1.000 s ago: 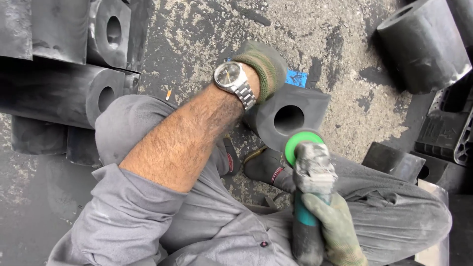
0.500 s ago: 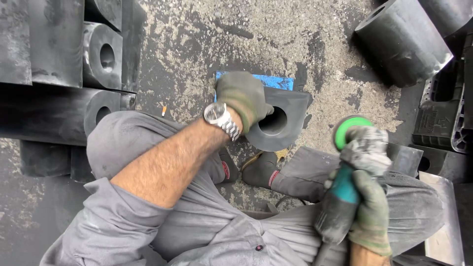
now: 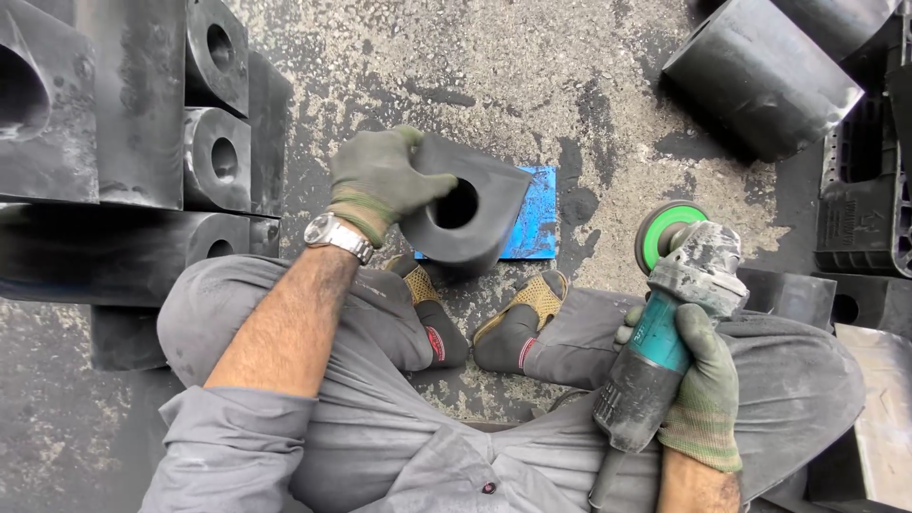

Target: The recorder is using an angle grinder to smooth and shape the edges of large industrial rubber parts.

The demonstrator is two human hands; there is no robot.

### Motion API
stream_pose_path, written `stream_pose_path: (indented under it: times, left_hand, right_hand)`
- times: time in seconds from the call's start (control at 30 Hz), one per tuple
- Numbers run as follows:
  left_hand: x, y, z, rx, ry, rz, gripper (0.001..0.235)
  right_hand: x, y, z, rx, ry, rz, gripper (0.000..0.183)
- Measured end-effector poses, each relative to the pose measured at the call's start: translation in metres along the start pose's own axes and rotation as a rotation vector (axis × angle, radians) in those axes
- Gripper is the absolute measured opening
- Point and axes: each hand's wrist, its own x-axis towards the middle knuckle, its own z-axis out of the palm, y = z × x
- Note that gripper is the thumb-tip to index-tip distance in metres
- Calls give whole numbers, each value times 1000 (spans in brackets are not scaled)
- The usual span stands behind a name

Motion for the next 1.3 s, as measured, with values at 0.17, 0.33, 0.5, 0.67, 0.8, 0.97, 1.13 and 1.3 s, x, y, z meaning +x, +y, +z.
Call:
stream_pose_path:
  times: [0.17,0.33,0.5,0.67,0.8,0.97,1.13,1.3]
  left_hand:
    - [9,-41,24,-188,327,-84,60]
    - [31,-91,55,-460,490,-266,40]
    - [39,-118,46,-369,491,-570,54]
    - [52,-146,53,-425,186,-634,88]
    - [60,-141,73,-499,107,-670,86]
    - [165,-250,288,-41,-66,-6,68]
    - [70,-84,193,-476,-310,-285,67]
    - [66,-53,212,-270,-410,-86,56]
  right_hand:
    - [2,4,5,-100,66,17,58]
    - [0,9,8,-61,10,40,54]
    - [1,12,5,-66,41,88,54]
    - [3,9,11,-102,67,93,51]
    - [4,9,15,-99,61,98,51]
    - [8,9,18,-188,65,127,52]
    - [6,11,16,-270,105,146,50]
    - [12,13,22,-320,115,187,50]
